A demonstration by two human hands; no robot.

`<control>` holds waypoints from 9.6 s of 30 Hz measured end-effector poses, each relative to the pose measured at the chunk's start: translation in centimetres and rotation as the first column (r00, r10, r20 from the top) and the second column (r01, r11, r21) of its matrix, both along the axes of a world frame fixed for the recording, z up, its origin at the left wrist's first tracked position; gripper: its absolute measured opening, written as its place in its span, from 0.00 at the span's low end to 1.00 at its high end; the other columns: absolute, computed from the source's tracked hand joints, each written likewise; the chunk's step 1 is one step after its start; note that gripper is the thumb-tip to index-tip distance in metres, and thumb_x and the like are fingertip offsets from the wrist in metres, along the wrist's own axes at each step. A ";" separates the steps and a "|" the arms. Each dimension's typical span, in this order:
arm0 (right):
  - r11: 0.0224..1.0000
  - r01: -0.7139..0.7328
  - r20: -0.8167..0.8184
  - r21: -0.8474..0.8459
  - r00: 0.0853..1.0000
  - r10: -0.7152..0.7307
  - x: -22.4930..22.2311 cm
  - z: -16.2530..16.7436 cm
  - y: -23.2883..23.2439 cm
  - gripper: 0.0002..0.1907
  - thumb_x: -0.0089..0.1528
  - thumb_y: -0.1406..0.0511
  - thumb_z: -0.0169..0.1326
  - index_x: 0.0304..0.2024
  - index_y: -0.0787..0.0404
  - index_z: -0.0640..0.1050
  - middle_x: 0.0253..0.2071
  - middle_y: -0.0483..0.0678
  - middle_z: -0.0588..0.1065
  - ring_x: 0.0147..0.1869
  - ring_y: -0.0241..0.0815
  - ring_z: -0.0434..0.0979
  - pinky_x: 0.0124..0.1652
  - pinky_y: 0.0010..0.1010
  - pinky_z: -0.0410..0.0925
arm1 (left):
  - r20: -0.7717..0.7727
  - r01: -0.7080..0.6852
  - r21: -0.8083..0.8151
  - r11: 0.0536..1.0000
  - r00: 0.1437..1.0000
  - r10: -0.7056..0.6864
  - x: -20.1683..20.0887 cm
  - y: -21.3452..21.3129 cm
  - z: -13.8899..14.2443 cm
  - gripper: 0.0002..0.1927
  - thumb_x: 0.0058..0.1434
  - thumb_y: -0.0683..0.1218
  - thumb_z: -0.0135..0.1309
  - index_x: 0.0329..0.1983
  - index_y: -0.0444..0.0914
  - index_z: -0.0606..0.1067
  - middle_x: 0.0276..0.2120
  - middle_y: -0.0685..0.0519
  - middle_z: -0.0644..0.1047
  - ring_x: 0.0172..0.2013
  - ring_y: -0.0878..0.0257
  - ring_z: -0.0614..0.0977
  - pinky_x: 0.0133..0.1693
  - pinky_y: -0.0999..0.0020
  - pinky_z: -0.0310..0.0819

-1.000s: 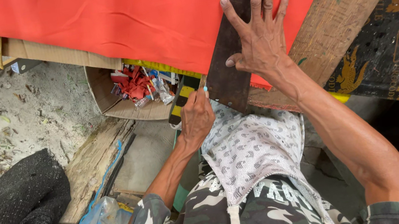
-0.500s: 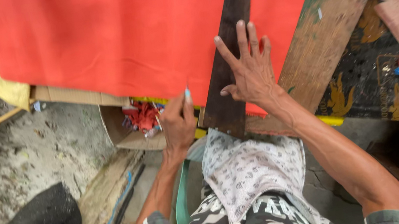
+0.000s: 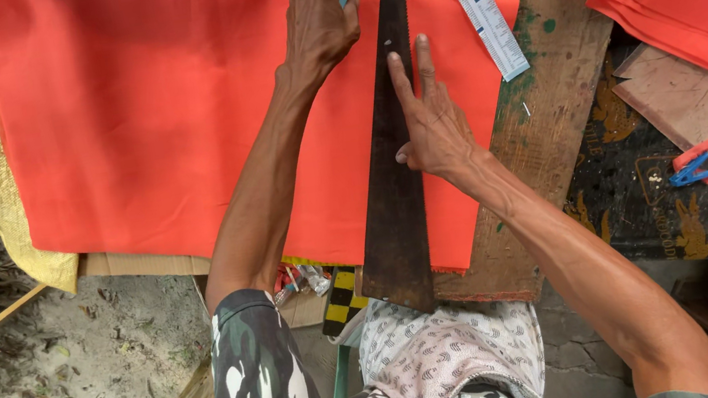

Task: The person lays a long metal straightedge across orange fabric, positions a ruler, and marks measurement lines on the fabric with a marking pen, repeating the measure-and-mark cycle at different spots. They then fold the marked fabric and stack it with other folded pieces.

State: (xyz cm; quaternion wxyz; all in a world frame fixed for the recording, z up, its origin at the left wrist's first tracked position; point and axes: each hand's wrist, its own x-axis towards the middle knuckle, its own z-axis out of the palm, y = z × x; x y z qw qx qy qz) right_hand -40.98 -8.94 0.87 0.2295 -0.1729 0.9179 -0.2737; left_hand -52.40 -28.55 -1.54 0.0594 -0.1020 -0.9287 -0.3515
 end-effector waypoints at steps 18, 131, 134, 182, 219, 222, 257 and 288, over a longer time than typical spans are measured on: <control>0.991 -0.113 -0.134 -0.074 0.986 0.102 -7.4 -3.4 3.7 0.67 0.40 0.62 0.77 0.77 0.62 0.55 0.79 0.60 0.42 0.47 0.56 0.70 0.47 0.45 0.68 | 0.351 -0.445 0.415 0.794 0.883 0.312 4.0 7.4 -0.1 0.13 0.70 0.46 0.52 0.49 0.34 0.80 0.27 0.50 0.76 0.21 0.67 0.79 0.22 0.68 0.74; 0.959 -0.263 -0.341 -0.110 0.916 0.212 1.3 -4.4 1.7 0.33 0.58 0.79 0.58 0.65 0.52 0.74 0.71 0.54 0.58 0.66 0.56 0.64 0.59 0.48 0.65 | 0.581 -0.571 0.392 0.721 0.762 0.287 23.8 5.3 3.6 0.16 0.70 0.44 0.53 0.56 0.32 0.78 0.33 0.52 0.74 0.25 0.68 0.81 0.23 0.74 0.79; 0.950 -0.286 -0.257 -0.127 0.934 0.247 2.2 -3.9 1.8 0.39 0.53 0.69 0.68 0.67 0.53 0.71 0.72 0.55 0.54 0.64 0.60 0.59 0.55 0.53 0.62 | 0.566 -0.550 0.366 0.751 0.772 0.290 24.1 5.8 2.4 0.16 0.71 0.45 0.50 0.56 0.32 0.78 0.32 0.51 0.75 0.26 0.67 0.81 0.25 0.73 0.80; 0.979 -0.199 -0.130 -0.049 0.973 0.191 9.9 -3.8 1.9 0.60 0.46 0.52 0.75 0.76 0.58 0.63 0.81 0.56 0.43 0.84 0.57 0.35 0.75 0.59 0.36 | 0.371 -0.361 0.136 0.923 0.882 0.291 25.7 4.4 2.2 0.11 0.69 0.39 0.49 0.49 0.31 0.78 0.24 0.46 0.72 0.25 0.56 0.75 0.28 0.59 0.67; 0.968 -0.233 -0.161 0.091 0.956 0.245 11.7 -4.3 0.6 0.71 0.42 0.48 0.76 0.80 0.63 0.54 0.81 0.61 0.38 0.83 0.62 0.29 0.72 0.70 0.33 | 0.358 -0.338 0.086 0.937 0.888 0.287 30.9 4.0 2.1 0.05 0.68 0.36 0.48 0.38 0.27 0.73 0.26 0.37 0.71 0.27 0.42 0.75 0.30 0.50 0.66; 0.965 -0.244 -0.181 0.096 0.949 0.258 12.1 -4.6 0.9 0.69 0.47 0.47 0.74 0.81 0.63 0.53 0.82 0.61 0.37 0.84 0.62 0.29 0.74 0.69 0.32 | 0.396 -0.375 0.091 0.923 0.864 0.312 34.1 3.9 3.2 0.04 0.66 0.35 0.48 0.38 0.27 0.73 0.26 0.38 0.72 0.28 0.42 0.76 0.30 0.50 0.68; 0.938 -0.339 -0.183 0.070 0.920 0.346 15.9 -4.3 0.0 0.65 0.48 0.47 0.75 0.82 0.47 0.58 0.81 0.64 0.32 0.83 0.66 0.25 0.74 0.71 0.32 | 0.487 -0.442 0.114 0.890 0.806 0.338 46.8 2.1 4.3 0.09 0.69 0.39 0.49 0.48 0.30 0.77 0.28 0.44 0.74 0.27 0.52 0.77 0.30 0.57 0.71; 0.946 -0.298 -0.091 0.128 0.946 0.311 14.8 -0.9 -0.2 0.74 0.40 0.48 0.75 0.78 0.65 0.49 0.80 0.61 0.37 0.83 0.60 0.30 0.74 0.63 0.33 | 0.623 -0.407 0.740 -0.536 0.716 0.315 37.9 -19.5 4.6 0.06 0.68 0.41 0.52 0.42 0.32 0.73 0.18 0.62 0.62 0.16 0.72 0.63 0.18 0.79 0.57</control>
